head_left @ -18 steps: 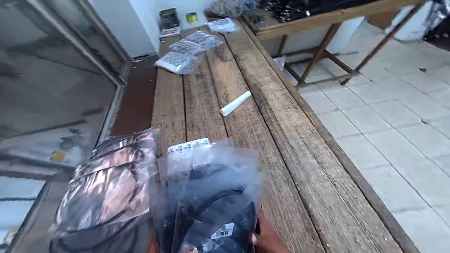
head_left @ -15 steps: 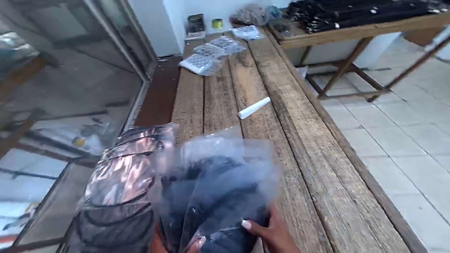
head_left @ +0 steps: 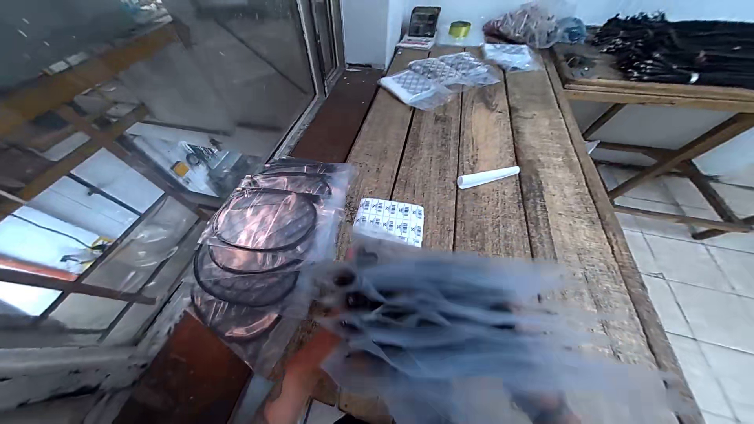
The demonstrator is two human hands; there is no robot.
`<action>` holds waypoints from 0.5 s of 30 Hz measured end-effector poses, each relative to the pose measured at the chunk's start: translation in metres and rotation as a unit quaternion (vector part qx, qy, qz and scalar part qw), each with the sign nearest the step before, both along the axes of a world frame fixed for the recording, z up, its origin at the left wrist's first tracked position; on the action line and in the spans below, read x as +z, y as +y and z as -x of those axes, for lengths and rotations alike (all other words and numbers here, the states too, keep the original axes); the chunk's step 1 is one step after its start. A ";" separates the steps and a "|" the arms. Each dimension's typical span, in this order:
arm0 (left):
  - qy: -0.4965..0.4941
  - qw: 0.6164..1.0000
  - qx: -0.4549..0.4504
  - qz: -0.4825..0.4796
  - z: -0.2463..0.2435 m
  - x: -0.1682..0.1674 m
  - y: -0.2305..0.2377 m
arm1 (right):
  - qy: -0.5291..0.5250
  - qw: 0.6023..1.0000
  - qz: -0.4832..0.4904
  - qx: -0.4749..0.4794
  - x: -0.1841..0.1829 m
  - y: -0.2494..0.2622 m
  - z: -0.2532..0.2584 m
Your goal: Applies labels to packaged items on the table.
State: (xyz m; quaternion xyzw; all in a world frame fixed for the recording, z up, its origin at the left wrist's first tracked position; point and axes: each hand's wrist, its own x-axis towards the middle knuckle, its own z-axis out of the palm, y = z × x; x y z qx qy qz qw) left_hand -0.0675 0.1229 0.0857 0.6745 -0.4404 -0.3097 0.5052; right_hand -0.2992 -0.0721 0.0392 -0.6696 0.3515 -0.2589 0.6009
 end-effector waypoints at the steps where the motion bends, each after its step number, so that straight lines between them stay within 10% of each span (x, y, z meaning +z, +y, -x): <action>1: 0.019 0.993 -0.037 0.110 -0.014 -0.030 -0.007 | -0.055 0.998 0.024 0.003 0.017 -0.001 -0.003; 8: 0.073 0.974 -0.149 0.153 -0.021 -0.064 -0.004 | -0.029 0.991 0.060 0.118 0.019 -0.003 0.031; 15: 0.003 0.987 -0.155 0.034 -0.033 0.008 -0.014 | -0.065 0.990 0.085 0.090 0.026 -0.012 -0.005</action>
